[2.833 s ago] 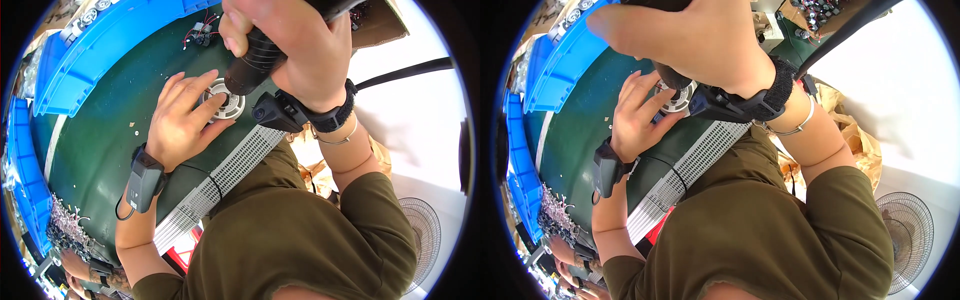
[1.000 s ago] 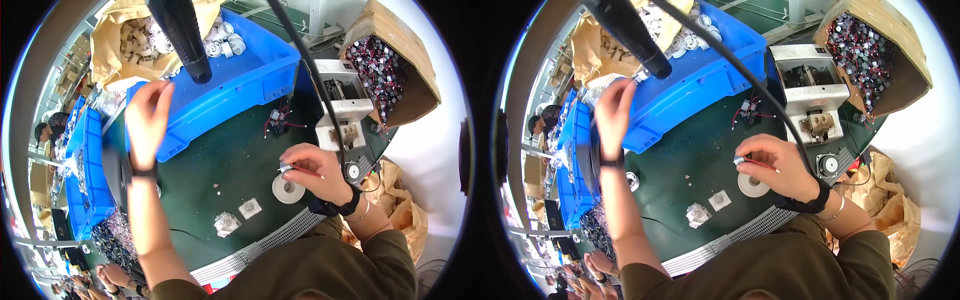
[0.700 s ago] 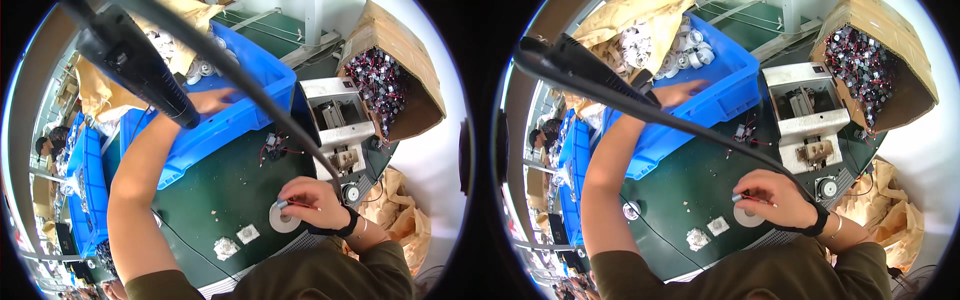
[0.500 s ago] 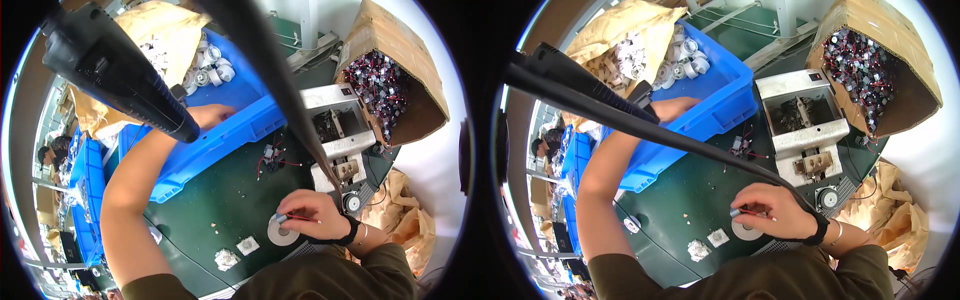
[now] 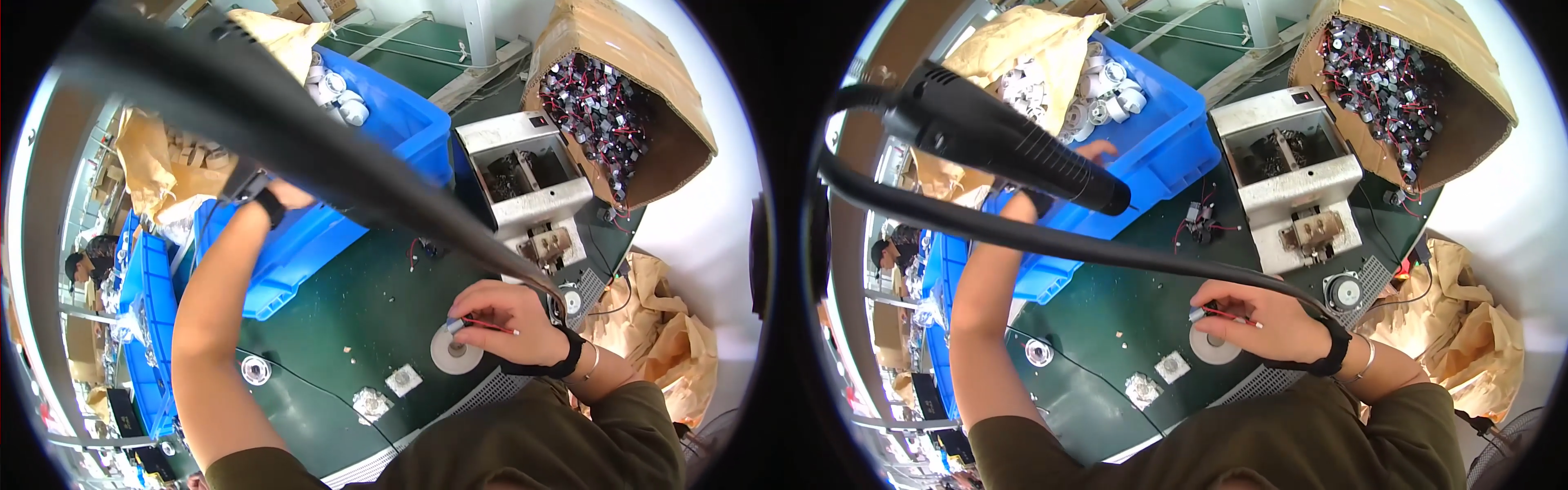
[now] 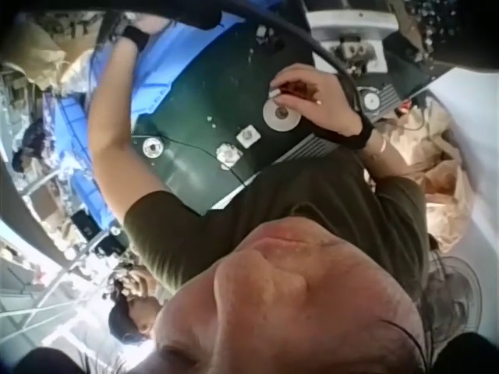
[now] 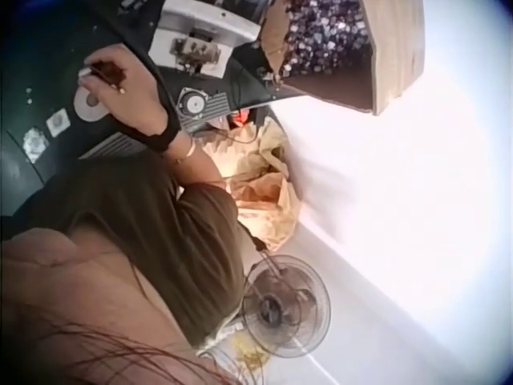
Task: The person picks up a white plastic housing and a motor, then inserts the motor into the housing. They use a power screwdriver to drive a screw into the assembly, then repeat the process with another housing and motor.
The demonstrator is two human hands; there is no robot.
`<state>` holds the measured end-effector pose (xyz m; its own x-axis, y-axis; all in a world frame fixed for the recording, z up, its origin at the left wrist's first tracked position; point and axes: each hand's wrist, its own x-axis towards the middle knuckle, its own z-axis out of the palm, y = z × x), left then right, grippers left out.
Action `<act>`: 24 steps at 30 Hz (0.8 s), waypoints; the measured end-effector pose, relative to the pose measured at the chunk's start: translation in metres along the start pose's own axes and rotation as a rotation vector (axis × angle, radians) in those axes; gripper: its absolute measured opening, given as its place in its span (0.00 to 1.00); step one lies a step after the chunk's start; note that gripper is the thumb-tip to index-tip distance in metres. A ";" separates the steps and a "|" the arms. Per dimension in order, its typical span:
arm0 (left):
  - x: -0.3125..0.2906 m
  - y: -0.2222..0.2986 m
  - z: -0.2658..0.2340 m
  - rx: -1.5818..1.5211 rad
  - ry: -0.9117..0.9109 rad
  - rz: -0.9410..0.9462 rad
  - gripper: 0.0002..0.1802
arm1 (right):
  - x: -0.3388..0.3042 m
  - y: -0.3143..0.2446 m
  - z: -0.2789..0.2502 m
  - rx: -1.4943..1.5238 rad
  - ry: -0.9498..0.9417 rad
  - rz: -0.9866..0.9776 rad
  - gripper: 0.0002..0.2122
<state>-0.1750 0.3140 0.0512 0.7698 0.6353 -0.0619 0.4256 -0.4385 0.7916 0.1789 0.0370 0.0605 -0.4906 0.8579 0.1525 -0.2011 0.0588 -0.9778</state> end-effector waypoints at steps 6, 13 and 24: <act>-0.096 0.151 0.037 -0.264 0.723 -0.199 0.19 | -0.022 0.007 -0.008 0.000 0.137 -0.117 0.12; -0.100 0.198 0.209 -0.251 0.588 0.074 0.28 | -0.021 -0.002 -0.010 -0.076 0.213 -0.128 0.10; -0.071 0.171 0.298 0.538 0.806 0.316 0.17 | -0.032 0.016 -0.003 -0.026 0.252 -0.052 0.11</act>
<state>-0.0146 0.0044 0.0096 0.4192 0.5926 0.6878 0.5688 -0.7619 0.3098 0.1945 0.0121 0.0398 -0.2532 0.9532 0.1651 -0.1965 0.1164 -0.9736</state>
